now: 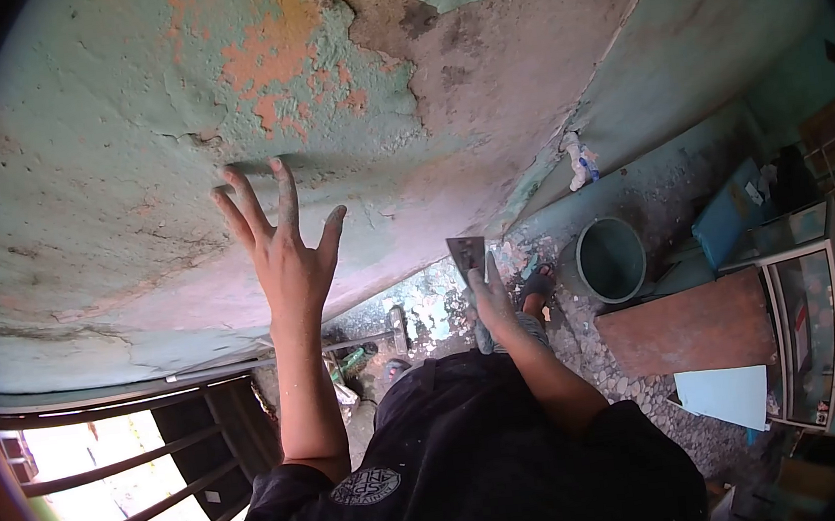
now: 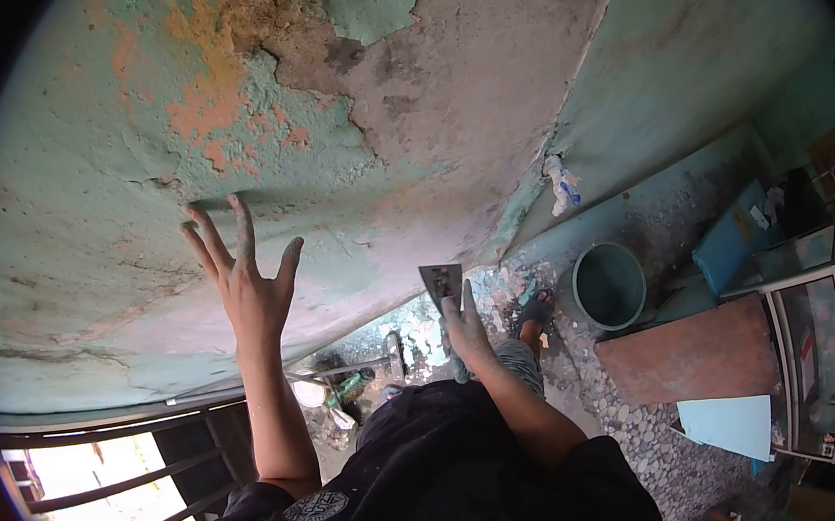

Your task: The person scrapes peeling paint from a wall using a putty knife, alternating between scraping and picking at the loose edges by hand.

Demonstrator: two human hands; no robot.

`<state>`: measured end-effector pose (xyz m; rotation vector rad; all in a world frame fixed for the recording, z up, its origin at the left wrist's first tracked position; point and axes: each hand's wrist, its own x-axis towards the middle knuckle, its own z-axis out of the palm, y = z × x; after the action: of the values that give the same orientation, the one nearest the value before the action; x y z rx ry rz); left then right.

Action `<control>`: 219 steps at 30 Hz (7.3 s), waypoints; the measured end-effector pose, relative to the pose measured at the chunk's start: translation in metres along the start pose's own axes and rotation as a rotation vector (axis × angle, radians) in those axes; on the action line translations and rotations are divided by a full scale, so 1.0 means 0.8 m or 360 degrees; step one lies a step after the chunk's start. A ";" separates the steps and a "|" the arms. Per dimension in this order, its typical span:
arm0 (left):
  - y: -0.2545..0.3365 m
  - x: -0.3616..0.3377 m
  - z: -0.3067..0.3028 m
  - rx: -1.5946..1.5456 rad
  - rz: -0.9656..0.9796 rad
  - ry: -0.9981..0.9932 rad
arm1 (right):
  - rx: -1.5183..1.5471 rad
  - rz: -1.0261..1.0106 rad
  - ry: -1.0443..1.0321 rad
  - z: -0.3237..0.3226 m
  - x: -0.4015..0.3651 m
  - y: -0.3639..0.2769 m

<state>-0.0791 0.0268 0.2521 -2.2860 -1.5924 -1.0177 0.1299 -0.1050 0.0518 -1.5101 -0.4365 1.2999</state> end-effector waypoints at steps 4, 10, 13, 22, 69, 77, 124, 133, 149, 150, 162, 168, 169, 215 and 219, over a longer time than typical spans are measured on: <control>-0.003 -0.001 0.002 0.0000 0.0008 0.0005 | -0.0782 -0.0609 0.0236 -0.024 0.018 -0.038; -0.003 -0.001 0.004 0.0013 -0.0009 0.0014 | -0.0714 -0.1120 0.0380 -0.024 0.038 -0.100; -0.003 -0.002 0.005 0.0037 -0.0036 -0.0011 | -0.0421 -0.1060 0.0255 -0.015 0.045 -0.100; 0.001 -0.005 0.006 0.0025 -0.0019 -0.0016 | -0.2040 0.0203 -0.0095 -0.039 0.124 0.069; -0.012 -0.036 -0.005 0.0089 -0.0292 -0.0137 | -0.0141 0.0338 -0.0275 -0.034 0.031 0.016; -0.010 -0.035 -0.011 -0.0008 -0.0352 -0.0125 | -0.0692 -0.1026 0.0252 -0.049 0.080 -0.071; 0.007 -0.027 -0.005 -0.0084 -0.0516 -0.0252 | 0.0085 0.0003 -0.0710 -0.002 0.025 -0.071; 0.001 -0.029 -0.006 -0.0063 -0.0515 -0.0271 | -0.0999 -0.0587 -0.0203 0.040 0.156 0.106; -0.003 -0.028 0.000 -0.0011 -0.0522 -0.0307 | -0.1413 -0.1041 0.0232 0.062 0.163 0.044; -0.001 -0.028 0.000 0.0004 -0.0512 -0.0320 | -0.1458 -0.0993 0.0092 0.062 0.156 0.026; -0.006 -0.030 0.003 0.0023 -0.0478 -0.0288 | -0.1286 -0.0870 0.0069 0.095 0.136 0.016; -0.001 -0.029 0.001 -0.0013 -0.0527 -0.0316 | -0.0650 -0.1004 -0.0040 0.110 0.150 0.061; -0.003 -0.029 0.000 -0.0040 -0.0532 -0.0324 | -0.0589 -0.0901 -0.0077 0.118 0.139 0.053; 0.019 -0.026 0.001 -0.0163 -0.0138 0.0156 | -0.1868 -0.0786 0.0408 -0.082 0.053 -0.176; 0.021 -0.014 0.025 0.0039 -0.0145 0.0098 | -0.2429 -0.1301 0.0608 -0.094 0.076 -0.246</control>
<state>-0.0576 0.0215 0.2340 -2.1626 -1.6880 -1.0728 0.2835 -0.0151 0.1803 -2.2415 -1.7832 -0.2049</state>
